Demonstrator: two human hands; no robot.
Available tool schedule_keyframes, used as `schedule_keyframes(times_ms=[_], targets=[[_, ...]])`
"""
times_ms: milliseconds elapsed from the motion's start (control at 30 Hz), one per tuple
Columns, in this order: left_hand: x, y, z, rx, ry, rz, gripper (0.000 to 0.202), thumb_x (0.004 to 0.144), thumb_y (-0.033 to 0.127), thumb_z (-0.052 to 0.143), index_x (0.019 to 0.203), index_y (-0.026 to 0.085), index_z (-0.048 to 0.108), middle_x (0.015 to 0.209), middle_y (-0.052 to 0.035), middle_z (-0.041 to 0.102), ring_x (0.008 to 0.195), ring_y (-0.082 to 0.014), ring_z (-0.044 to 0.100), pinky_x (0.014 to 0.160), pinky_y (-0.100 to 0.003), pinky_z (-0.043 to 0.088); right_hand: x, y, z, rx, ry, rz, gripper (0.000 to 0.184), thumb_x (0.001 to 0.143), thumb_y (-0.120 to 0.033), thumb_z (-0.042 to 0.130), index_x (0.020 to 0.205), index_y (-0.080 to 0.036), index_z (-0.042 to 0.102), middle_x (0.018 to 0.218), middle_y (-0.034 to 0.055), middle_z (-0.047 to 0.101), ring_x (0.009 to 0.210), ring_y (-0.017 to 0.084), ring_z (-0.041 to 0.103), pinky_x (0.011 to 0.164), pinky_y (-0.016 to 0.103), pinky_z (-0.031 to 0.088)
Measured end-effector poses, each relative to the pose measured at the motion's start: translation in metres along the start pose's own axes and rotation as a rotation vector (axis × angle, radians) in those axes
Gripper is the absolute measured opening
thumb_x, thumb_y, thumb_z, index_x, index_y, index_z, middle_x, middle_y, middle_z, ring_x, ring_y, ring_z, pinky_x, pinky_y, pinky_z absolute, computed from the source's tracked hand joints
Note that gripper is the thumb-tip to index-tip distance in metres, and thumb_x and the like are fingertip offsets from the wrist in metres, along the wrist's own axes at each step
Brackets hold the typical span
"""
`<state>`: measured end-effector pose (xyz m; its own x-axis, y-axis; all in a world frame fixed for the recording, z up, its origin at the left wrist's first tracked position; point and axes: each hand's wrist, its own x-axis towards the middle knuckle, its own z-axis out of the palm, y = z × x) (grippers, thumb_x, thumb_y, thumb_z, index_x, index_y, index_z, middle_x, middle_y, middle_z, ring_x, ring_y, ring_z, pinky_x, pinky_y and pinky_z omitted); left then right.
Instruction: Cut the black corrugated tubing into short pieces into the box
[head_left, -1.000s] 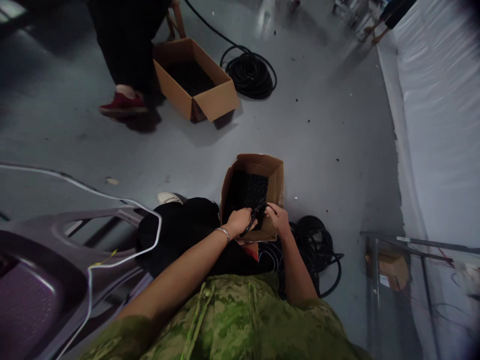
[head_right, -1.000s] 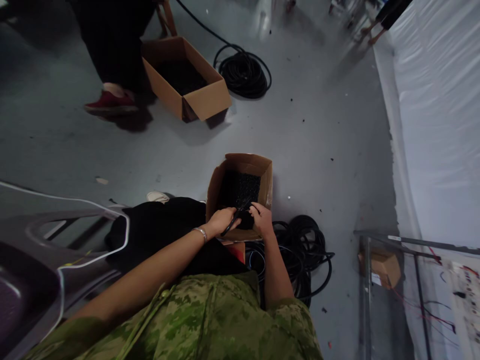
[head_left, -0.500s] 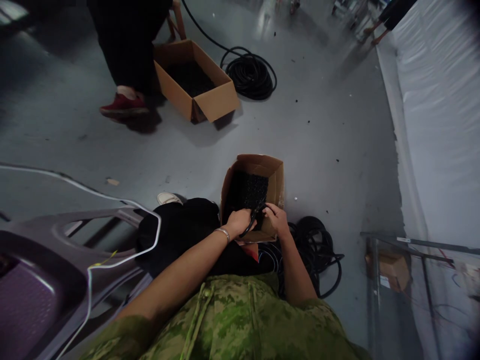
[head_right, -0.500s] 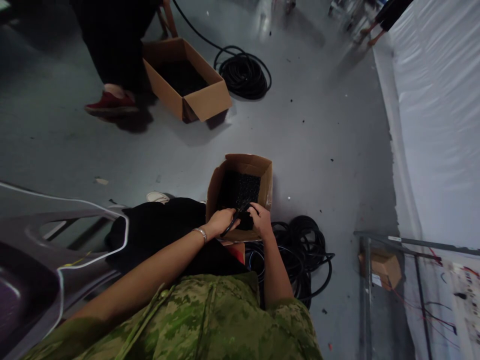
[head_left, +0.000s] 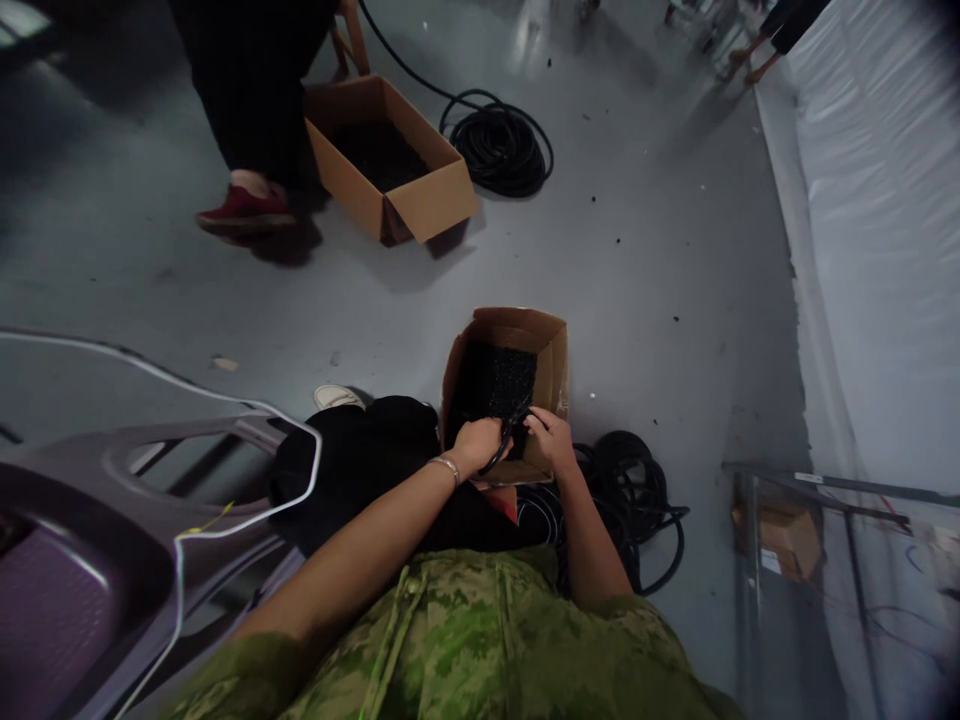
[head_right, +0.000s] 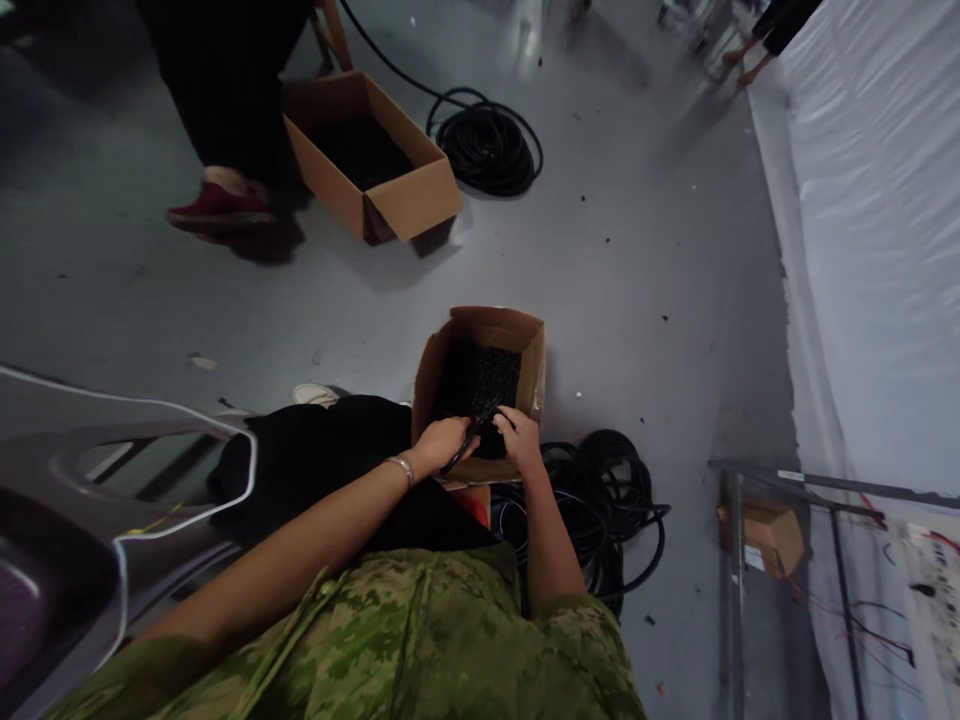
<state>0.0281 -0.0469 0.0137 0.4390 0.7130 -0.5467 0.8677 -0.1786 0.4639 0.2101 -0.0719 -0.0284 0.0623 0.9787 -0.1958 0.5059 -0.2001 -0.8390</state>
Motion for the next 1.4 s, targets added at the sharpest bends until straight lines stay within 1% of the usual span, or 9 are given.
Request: schedule_keyframes(times_ms=[133,367,500,633,833,1033,1200,1333,1400], targets=[[-0.001,0.001,-0.001,0.014,0.0,0.004,0.036,0.09,0.038,0.047,0.105,0.012,0.067,0.104,-0.0172,0.072,0.096,-0.0286,0.07,0.08,-0.033,0.053,-0.001,0.001,-0.001,-0.017,-0.012,-0.038,0.032,0.088,-0.037,0.053,0.107,-0.02,0.072,0.091,0.0052,0.075,0.065,0.016,0.065,0.068,0.031,0.056],[0.0,-0.001,0.003,-0.003,-0.022,0.01,0.037,0.088,0.038,0.048,0.104,0.012,0.069,0.103,-0.017,0.073,0.094,-0.0279,0.071,0.078,-0.031,0.054,0.001,-0.001,-0.007,-0.06,-0.116,-0.149,0.03,0.091,-0.034,0.05,0.099,-0.017,0.073,0.081,0.0063,0.069,0.066,0.016,0.063,0.066,0.028,0.051],[0.002,-0.002,0.005,-0.01,-0.024,0.004,0.036,0.088,0.038,0.048,0.104,0.013,0.07,0.102,-0.0163,0.073,0.094,-0.0276,0.071,0.078,-0.031,0.054,0.004,0.0,-0.009,-0.106,-0.148,-0.19,0.029,0.093,-0.033,0.048,0.1,-0.019,0.073,0.08,0.006,0.068,0.07,0.017,0.062,0.066,0.027,0.05],[0.001,-0.001,0.004,0.008,-0.044,-0.003,0.038,0.089,0.038,0.047,0.1,0.012,0.072,0.1,-0.0177,0.073,0.094,-0.03,0.071,0.077,-0.032,0.054,0.006,0.001,-0.009,-0.167,-0.17,-0.201,0.029,0.095,-0.033,0.048,0.099,-0.021,0.074,0.078,0.0052,0.067,0.074,0.018,0.062,0.067,0.027,0.049],[-0.003,0.001,-0.002,0.031,-0.06,-0.021,0.041,0.089,0.039,0.047,0.097,0.009,0.075,0.097,-0.0201,0.073,0.094,-0.0328,0.071,0.078,-0.033,0.055,0.011,0.002,-0.011,-0.228,-0.185,-0.231,0.029,0.095,-0.029,0.048,0.103,-0.018,0.073,0.079,0.0059,0.069,0.074,0.018,0.062,0.07,0.028,0.047],[-0.002,0.001,-0.004,0.083,-0.051,-0.02,0.045,0.09,0.039,0.044,0.096,0.008,0.076,0.095,-0.0222,0.073,0.094,-0.0338,0.071,0.077,-0.034,0.055,0.014,0.003,-0.014,-0.296,-0.176,-0.234,0.029,0.095,-0.029,0.048,0.103,-0.019,0.073,0.081,0.0056,0.07,0.077,0.018,0.062,0.072,0.027,0.046],[-0.003,0.002,-0.005,0.064,-0.045,-0.032,0.044,0.09,0.039,0.045,0.097,0.008,0.076,0.095,-0.0227,0.073,0.095,-0.0341,0.071,0.078,-0.034,0.055,0.014,0.007,-0.009,-0.362,-0.16,-0.203,0.029,0.095,-0.031,0.047,0.097,-0.02,0.074,0.079,0.0055,0.071,0.077,0.018,0.063,0.072,0.027,0.047],[-0.001,0.001,0.0,0.057,-0.044,-0.059,0.045,0.09,0.042,0.047,0.097,0.008,0.076,0.094,-0.023,0.073,0.094,-0.0347,0.071,0.078,-0.035,0.056,0.013,0.01,-0.001,-0.351,-0.115,-0.158,0.03,0.096,-0.032,0.046,0.105,-0.021,0.073,0.084,0.0058,0.072,0.078,0.018,0.065,0.073,0.028,0.049],[0.0,0.001,0.002,0.051,-0.047,-0.072,0.045,0.091,0.043,0.047,0.097,0.008,0.075,0.096,-0.0229,0.073,0.095,-0.0338,0.071,0.079,-0.035,0.056,0.011,0.009,0.002,-0.338,-0.118,-0.153,0.03,0.096,-0.031,0.047,0.109,-0.021,0.072,0.086,0.0062,0.072,0.079,0.018,0.065,0.074,0.028,0.05]])
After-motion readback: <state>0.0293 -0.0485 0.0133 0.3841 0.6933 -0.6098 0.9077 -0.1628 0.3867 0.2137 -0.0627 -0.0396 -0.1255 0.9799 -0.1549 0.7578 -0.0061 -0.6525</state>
